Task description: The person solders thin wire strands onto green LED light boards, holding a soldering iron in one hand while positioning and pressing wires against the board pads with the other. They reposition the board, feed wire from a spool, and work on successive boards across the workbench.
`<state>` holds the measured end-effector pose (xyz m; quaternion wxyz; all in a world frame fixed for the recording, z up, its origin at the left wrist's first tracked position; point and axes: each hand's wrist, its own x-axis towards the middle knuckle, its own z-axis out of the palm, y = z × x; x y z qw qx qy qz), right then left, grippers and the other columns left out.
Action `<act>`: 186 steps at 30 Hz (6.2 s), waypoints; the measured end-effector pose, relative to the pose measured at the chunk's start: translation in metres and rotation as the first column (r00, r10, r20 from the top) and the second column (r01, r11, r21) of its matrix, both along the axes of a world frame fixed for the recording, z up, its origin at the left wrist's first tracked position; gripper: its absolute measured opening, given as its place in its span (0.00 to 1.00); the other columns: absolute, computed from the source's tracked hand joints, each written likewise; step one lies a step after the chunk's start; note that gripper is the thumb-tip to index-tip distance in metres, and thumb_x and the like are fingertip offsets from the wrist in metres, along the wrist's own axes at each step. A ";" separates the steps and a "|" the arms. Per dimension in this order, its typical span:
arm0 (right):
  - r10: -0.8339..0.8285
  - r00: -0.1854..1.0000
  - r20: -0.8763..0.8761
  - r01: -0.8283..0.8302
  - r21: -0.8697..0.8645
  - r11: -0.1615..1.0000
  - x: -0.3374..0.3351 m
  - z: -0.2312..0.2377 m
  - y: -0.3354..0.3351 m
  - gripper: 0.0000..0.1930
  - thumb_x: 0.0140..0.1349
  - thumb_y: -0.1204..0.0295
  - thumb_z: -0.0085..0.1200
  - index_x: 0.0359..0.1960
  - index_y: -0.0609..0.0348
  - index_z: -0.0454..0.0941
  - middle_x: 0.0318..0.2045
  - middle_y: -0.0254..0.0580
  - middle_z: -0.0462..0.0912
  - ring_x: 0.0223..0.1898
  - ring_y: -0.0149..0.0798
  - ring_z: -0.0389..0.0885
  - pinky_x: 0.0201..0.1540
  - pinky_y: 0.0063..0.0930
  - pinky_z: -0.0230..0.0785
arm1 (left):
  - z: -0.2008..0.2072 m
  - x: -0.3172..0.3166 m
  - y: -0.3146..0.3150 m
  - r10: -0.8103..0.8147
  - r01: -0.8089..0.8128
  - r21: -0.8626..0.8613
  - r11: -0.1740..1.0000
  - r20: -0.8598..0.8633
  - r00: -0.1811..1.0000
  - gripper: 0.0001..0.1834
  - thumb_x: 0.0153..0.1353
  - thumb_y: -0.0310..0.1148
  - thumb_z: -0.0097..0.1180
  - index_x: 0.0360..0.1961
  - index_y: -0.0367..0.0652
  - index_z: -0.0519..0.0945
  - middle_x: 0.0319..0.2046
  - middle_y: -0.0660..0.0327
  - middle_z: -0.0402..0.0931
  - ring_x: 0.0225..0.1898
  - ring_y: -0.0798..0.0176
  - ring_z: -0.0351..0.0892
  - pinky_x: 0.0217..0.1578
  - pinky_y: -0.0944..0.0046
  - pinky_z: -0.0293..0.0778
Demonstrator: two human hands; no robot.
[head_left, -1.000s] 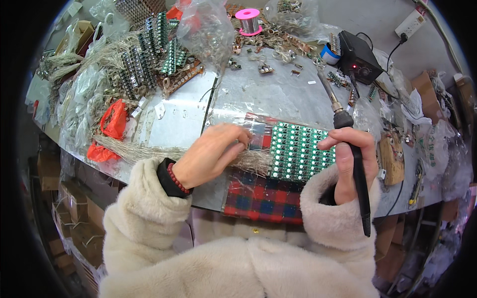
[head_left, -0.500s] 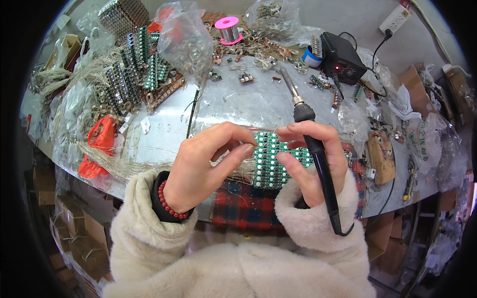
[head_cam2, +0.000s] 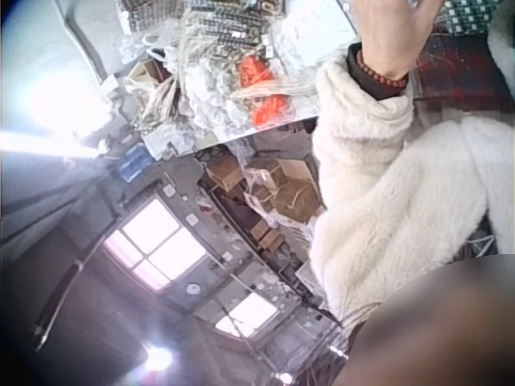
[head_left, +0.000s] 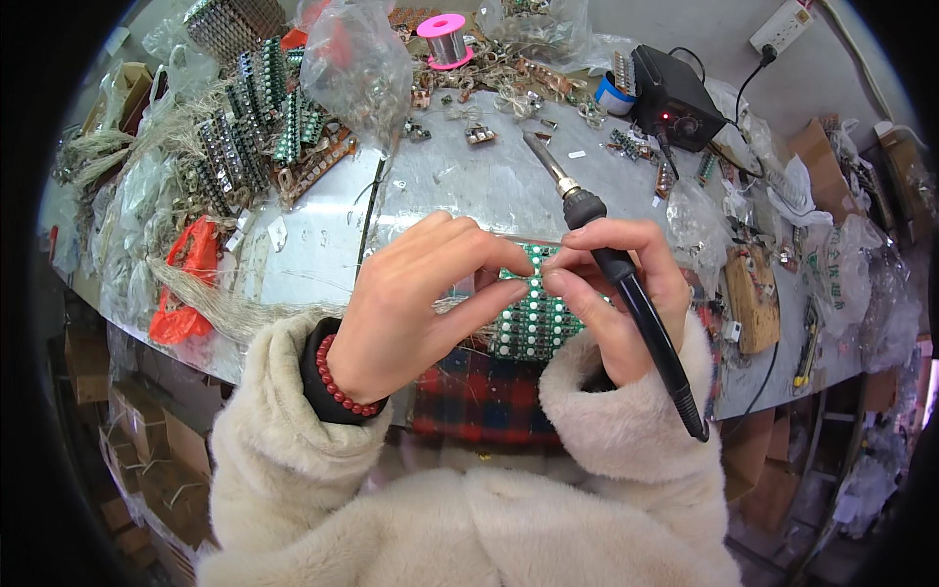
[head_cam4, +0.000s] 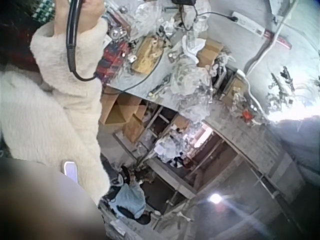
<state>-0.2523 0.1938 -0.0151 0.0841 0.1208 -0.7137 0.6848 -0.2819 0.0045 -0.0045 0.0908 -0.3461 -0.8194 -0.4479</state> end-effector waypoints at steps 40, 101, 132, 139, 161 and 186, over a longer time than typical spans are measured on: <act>-0.005 0.985 -0.172 0.063 0.335 0.940 0.003 -0.008 0.001 0.14 0.53 0.88 0.56 0.39 0.59 0.72 0.31 0.35 0.76 0.33 0.28 0.74 0.40 0.20 0.66 | -0.019 0.007 -0.013 0.002 -0.005 0.021 1.000 0.127 0.992 0.05 0.55 0.25 0.61 0.33 0.38 0.79 0.27 0.60 0.75 0.28 0.63 0.73 0.31 0.66 0.70; -0.071 0.947 -0.312 0.240 0.545 0.803 0.070 -0.007 0.083 0.32 0.38 0.84 0.69 0.49 0.57 0.69 0.48 0.53 0.76 0.48 0.51 0.77 0.48 0.36 0.73 | -0.031 0.008 -0.018 0.110 -0.115 -0.006 0.993 0.353 0.929 0.02 0.59 0.20 0.54 0.34 0.34 0.78 0.27 0.60 0.76 0.29 0.70 0.74 0.35 0.71 0.68; 0.184 0.935 -0.303 0.015 0.553 0.833 0.011 -0.022 0.015 0.31 0.41 0.76 0.73 0.46 0.58 0.67 0.50 0.57 0.78 0.51 0.50 0.77 0.55 0.40 0.68 | -0.016 0.012 -0.013 0.088 -0.034 -0.226 0.973 0.234 0.968 0.06 0.51 0.29 0.63 0.29 0.41 0.79 0.24 0.58 0.74 0.28 0.57 0.70 0.31 0.61 0.64; 0.188 0.935 -0.299 0.010 0.554 0.833 0.011 -0.021 0.014 0.31 0.40 0.76 0.73 0.46 0.58 0.67 0.50 0.57 0.78 0.52 0.51 0.77 0.55 0.40 0.68 | -0.018 0.011 -0.013 0.052 -0.010 -0.242 0.970 0.167 0.985 0.06 0.51 0.30 0.62 0.28 0.42 0.79 0.25 0.58 0.76 0.31 0.54 0.73 0.33 0.59 0.65; 0.074 0.971 -0.226 0.005 0.330 0.944 0.018 -0.013 0.034 0.23 0.46 0.83 0.67 0.44 0.60 0.71 0.44 0.51 0.80 0.46 0.44 0.80 0.51 0.32 0.70 | -0.007 -0.002 -0.016 -0.025 0.080 -0.133 0.988 0.370 0.929 0.07 0.54 0.28 0.61 0.32 0.40 0.76 0.25 0.58 0.75 0.29 0.55 0.74 0.31 0.60 0.70; 0.083 0.996 -0.018 -0.080 0.123 0.989 -0.006 -0.017 0.001 0.16 0.50 0.85 0.65 0.39 0.61 0.73 0.34 0.40 0.80 0.34 0.31 0.81 0.39 0.23 0.73 | -0.001 -0.024 -0.018 -0.097 0.103 0.016 0.995 0.488 0.867 0.04 0.57 0.23 0.59 0.34 0.35 0.79 0.29 0.64 0.78 0.27 0.76 0.73 0.28 0.75 0.68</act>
